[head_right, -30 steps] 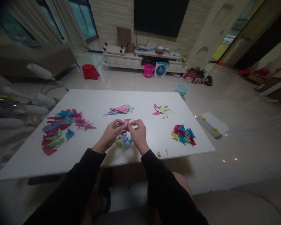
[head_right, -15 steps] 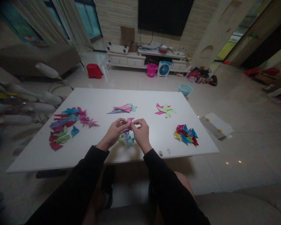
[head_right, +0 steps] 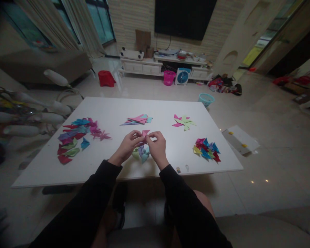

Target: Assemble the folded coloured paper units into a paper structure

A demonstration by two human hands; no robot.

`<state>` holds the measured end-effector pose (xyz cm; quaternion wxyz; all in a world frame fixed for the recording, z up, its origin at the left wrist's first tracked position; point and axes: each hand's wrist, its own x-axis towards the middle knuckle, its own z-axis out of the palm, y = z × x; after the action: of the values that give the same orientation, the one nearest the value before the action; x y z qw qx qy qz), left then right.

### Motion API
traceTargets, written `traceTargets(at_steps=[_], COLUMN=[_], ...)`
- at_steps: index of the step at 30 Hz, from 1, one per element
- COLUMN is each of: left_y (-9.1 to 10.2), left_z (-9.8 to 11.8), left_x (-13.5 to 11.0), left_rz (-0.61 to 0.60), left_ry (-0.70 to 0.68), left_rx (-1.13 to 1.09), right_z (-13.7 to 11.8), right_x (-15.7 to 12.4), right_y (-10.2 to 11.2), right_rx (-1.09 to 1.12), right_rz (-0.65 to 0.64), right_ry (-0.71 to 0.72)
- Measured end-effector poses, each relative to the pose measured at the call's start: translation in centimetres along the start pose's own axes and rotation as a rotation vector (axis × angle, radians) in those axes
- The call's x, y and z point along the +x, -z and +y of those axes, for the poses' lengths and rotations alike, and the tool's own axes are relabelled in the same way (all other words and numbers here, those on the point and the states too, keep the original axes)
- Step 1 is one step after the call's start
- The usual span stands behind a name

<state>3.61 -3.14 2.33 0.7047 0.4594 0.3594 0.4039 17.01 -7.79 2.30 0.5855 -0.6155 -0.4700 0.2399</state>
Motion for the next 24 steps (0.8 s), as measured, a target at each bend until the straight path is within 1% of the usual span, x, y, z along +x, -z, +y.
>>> traceTargets(at_steps=[24], left_y=[0.09], left_z=[-0.04], left_x=[0.05], left_rz=[-0.006], left_ry=[-0.004], left_rx=[0.011], right_z=[0.20], right_x=[0.09], right_y=[0.01], right_rx=[-0.001], right_rz=[-0.002], right_ry=[0.001])
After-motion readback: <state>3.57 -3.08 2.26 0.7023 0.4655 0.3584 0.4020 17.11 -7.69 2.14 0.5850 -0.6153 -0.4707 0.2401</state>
